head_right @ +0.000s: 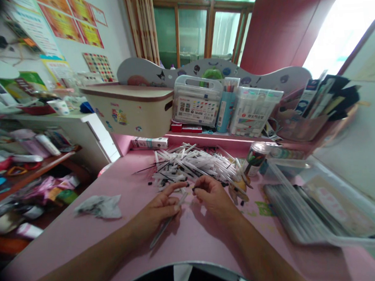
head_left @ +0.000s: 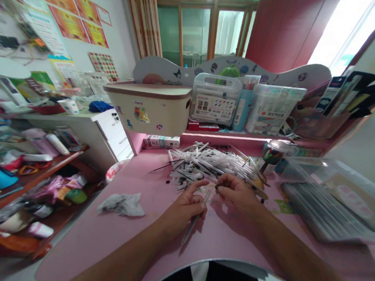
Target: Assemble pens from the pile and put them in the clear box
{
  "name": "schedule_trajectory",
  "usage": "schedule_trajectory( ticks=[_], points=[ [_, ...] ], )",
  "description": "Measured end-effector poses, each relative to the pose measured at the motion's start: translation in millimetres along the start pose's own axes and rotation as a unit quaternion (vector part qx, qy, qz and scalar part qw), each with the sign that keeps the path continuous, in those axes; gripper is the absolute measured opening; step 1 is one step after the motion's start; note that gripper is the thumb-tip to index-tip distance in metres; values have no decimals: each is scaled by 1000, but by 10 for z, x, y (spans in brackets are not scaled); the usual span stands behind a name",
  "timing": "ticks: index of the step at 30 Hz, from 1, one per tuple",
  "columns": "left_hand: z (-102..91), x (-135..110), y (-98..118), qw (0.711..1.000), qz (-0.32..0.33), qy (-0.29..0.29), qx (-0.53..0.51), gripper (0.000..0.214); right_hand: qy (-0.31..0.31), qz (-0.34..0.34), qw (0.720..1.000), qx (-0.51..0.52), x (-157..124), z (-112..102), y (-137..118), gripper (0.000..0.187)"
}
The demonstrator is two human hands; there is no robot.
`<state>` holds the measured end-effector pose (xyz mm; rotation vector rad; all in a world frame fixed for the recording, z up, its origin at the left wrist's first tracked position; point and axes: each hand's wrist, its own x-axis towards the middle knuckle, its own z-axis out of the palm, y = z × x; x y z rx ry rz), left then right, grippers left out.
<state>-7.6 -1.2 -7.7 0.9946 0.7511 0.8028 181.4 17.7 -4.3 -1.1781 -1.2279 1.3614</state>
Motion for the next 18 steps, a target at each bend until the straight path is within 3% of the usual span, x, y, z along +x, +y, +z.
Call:
schedule_trajectory(
  ticks=[3,6,12,18],
  points=[
    [17,-17,-2,1000,-5,-14,15,48,-26,44,994,98,-50,40,-66,19],
    [33,-23,6,999,-12,-30,22,32,-43,49,992,107,-81,57,-99,18],
    [73,-16,0,999,-8,-20,-25,32,-46,80,987,134,-121,66,-110,20],
    [63,2,-33,1000,1,-15,2,28,-53,97,974,197,-159,58,-78,23]
  ],
)
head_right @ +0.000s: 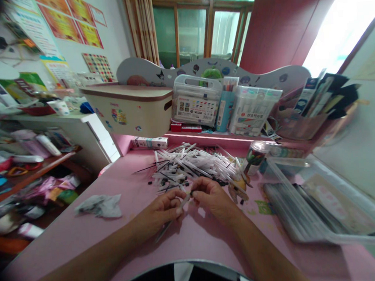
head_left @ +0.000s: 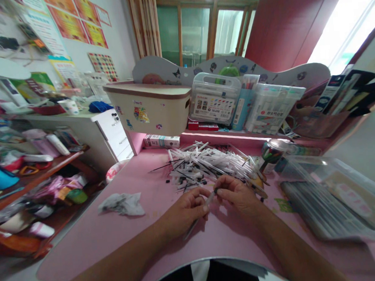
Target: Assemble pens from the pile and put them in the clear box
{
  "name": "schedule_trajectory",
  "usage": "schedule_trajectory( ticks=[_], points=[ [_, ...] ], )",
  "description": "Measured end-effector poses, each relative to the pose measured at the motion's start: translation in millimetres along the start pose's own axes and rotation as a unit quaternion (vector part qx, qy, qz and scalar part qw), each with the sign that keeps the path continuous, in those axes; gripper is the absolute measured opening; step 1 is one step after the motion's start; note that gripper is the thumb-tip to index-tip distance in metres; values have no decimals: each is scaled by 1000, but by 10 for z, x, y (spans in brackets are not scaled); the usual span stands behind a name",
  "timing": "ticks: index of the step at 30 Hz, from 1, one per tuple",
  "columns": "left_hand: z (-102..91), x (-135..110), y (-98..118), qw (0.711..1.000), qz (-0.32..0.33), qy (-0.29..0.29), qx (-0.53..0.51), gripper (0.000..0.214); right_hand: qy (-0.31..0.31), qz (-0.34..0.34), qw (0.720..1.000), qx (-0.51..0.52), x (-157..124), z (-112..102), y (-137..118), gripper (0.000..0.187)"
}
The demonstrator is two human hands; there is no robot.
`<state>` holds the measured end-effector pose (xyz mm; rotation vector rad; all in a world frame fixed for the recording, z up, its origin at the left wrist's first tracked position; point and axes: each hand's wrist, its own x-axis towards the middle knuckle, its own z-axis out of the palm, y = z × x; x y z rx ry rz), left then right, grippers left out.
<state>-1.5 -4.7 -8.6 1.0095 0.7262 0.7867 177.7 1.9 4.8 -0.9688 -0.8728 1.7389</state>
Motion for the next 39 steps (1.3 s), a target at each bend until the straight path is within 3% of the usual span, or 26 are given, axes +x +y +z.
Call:
schedule_trajectory(
  ticks=[10,16,22,27,29,32,34,36,39],
  points=[
    [-68,26,-58,999,10,2,49,31,-1,3,1000,-8,9,0,7,22],
    [-36,9,-41,999,13,20,43,28,-17,-46,993,-106,47,-96,17,17],
    [-54,10,-30,997,11,0,71,30,-32,-100,956,-273,52,-157,-22,13],
    [-79,25,-52,997,8,-29,76,28,-35,-153,906,-393,72,-150,-40,32],
    [-72,25,-51,997,14,-28,64,29,-33,-138,918,-371,70,-151,-33,36],
    [-61,22,-31,998,14,-16,55,31,-42,-78,964,-251,39,-148,-18,25],
    [-60,20,-11,997,13,-11,72,31,-52,-46,978,-198,17,-147,-18,23],
    [-61,19,6,996,11,-12,92,29,-56,-50,974,-214,12,-150,-31,20],
    [-58,15,24,995,0,-14,98,24,-42,-114,940,-319,37,-154,-64,19]
  ],
)
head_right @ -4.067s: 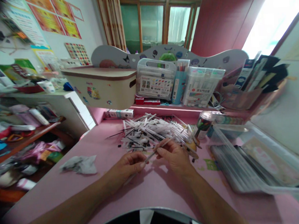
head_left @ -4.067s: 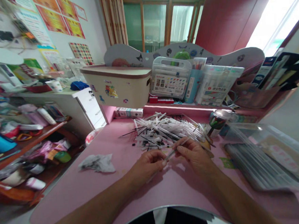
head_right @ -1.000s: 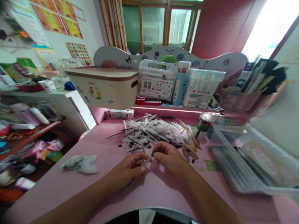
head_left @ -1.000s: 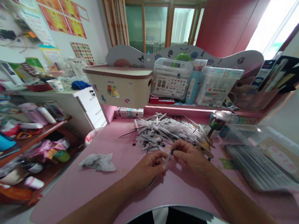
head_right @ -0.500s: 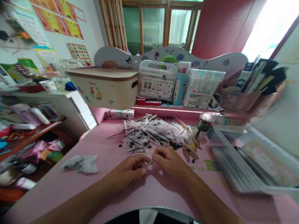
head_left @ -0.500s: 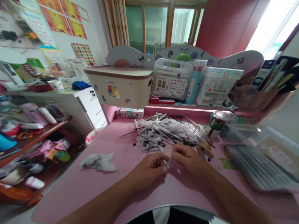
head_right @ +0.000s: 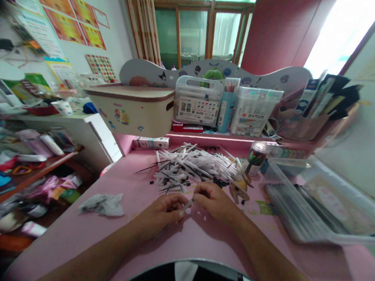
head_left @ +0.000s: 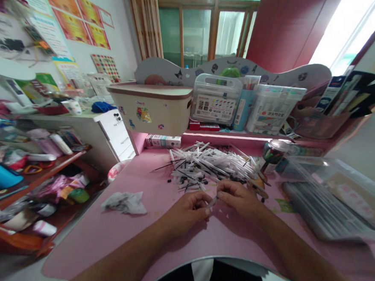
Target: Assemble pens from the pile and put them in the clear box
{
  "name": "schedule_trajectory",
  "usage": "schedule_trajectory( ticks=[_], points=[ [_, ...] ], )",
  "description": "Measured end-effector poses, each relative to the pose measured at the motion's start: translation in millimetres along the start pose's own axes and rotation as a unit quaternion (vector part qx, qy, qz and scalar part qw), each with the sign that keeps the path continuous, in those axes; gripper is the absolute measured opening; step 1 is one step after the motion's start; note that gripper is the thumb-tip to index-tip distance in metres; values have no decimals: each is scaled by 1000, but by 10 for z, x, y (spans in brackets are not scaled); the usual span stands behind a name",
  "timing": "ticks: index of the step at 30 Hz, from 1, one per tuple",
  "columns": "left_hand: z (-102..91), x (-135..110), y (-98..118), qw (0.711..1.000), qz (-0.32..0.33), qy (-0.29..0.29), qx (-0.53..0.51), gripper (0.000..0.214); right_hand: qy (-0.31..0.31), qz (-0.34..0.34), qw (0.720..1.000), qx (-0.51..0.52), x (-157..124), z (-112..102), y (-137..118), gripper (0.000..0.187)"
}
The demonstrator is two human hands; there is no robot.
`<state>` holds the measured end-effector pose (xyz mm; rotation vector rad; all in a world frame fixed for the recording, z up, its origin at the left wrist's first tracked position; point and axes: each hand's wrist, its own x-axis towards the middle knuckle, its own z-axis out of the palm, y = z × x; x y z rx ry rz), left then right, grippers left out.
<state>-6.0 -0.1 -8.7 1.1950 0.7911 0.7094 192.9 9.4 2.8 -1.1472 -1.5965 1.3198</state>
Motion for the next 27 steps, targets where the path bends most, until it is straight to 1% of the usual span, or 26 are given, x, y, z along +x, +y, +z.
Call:
schedule_trajectory(
  ticks=[2,4,5,8,10,11,13,16,18,19,21,23,25,27],
  points=[
    [1,-3,7,1000,-4,-6,0,22,13,-33,997,-69,19,-7,-4,30],
    [-2,-3,9,1000,0,-15,1,23,13,-34,996,-85,19,1,5,38],
    [-4,-1,9,1000,4,-18,0,24,12,-24,998,-60,12,9,14,36],
    [-9,6,7,1000,13,-18,-4,27,0,33,997,74,-21,34,49,17],
    [-6,8,6,1000,12,-10,-5,26,-14,53,993,107,-31,40,56,17],
    [-3,8,7,1000,10,-6,-4,25,-14,51,994,95,-29,37,50,16],
    [3,5,8,1000,5,-3,3,24,1,28,999,36,-15,27,25,15],
    [10,-1,7,1000,-1,-9,1,24,13,-14,998,-53,11,10,-7,31],
    [11,-1,4,1000,0,-11,-11,24,5,-16,998,-59,18,5,5,38],
    [10,-1,1,1000,1,-11,-15,24,1,-6,999,-35,16,6,21,36],
    [6,1,-5,1000,7,-12,-17,25,-13,27,999,36,5,12,61,24],
    [0,4,-16,1000,5,-9,-18,26,-22,50,996,72,-7,18,85,16],
    [-8,7,-30,1000,0,-4,-15,25,-13,39,998,45,-10,20,75,10],
    [-16,11,-43,1000,-2,-6,-4,24,1,8,1000,-14,-1,15,43,14]
  ],
)
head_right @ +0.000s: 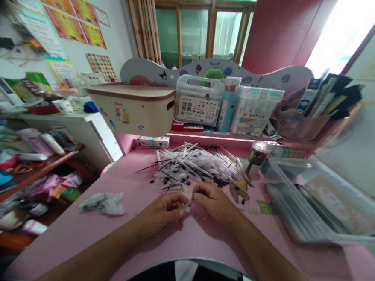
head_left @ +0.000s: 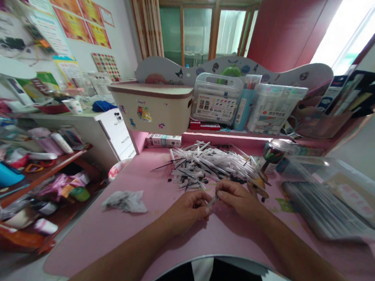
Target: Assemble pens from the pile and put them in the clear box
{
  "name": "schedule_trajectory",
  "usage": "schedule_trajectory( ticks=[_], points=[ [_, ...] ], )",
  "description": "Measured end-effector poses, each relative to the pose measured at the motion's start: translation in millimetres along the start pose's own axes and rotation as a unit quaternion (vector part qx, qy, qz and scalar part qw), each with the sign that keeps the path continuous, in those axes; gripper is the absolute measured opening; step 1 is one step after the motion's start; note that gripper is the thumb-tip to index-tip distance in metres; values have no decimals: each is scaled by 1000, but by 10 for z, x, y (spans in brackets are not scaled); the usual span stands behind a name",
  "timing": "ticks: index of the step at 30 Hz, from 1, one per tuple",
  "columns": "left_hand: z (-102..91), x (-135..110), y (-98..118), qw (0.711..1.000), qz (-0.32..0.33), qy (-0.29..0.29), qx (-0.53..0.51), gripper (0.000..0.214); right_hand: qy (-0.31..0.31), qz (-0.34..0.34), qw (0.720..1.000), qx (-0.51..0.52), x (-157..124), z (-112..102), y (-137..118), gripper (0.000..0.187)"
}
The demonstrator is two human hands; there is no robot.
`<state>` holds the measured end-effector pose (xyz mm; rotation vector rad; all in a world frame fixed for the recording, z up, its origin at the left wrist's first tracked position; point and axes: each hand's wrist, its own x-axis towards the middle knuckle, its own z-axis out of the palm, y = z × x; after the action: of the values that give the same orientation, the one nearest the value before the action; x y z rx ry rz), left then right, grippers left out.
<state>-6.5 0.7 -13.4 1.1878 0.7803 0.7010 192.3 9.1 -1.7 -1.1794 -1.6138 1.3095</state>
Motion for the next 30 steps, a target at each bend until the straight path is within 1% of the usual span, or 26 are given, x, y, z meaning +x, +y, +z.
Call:
schedule_trajectory(
  ticks=[3,6,8,10,12,15,18,21,25,28,30],
  points=[
    [-8,5,-4,1000,3,-12,12,24,-1,-36,997,-68,25,-17,-32,28],
    [-2,3,17,1000,-1,-13,15,22,-4,-34,996,-81,42,-22,-5,38],
    [9,-4,37,1000,-3,-9,17,23,0,-17,999,-46,39,-14,30,36],
    [18,-11,54,1000,-2,-7,18,23,1,-2,1000,0,29,-2,58,29],
    [23,-17,61,1000,-3,-9,20,23,-3,2,1000,12,18,8,67,23],
    [20,-20,51,1000,-6,-9,19,22,3,-3,1000,-31,13,10,43,25],
    [10,-16,35,1000,-7,-7,29,24,-3,-24,997,-78,22,2,11,31],
    [-1,-8,27,999,-7,-8,43,26,-2,-43,991,-128,36,-8,11,32],
    [-8,-1,29,998,-3,-14,60,25,-11,-32,985,-166,48,-16,45,37],
    [5,-7,36,998,-7,-7,58,25,-23,-9,986,-165,50,-13,46,42],
    [19,-15,43,999,-12,4,45,24,-16,-2,988,-152,45,-8,29,43]
  ],
)
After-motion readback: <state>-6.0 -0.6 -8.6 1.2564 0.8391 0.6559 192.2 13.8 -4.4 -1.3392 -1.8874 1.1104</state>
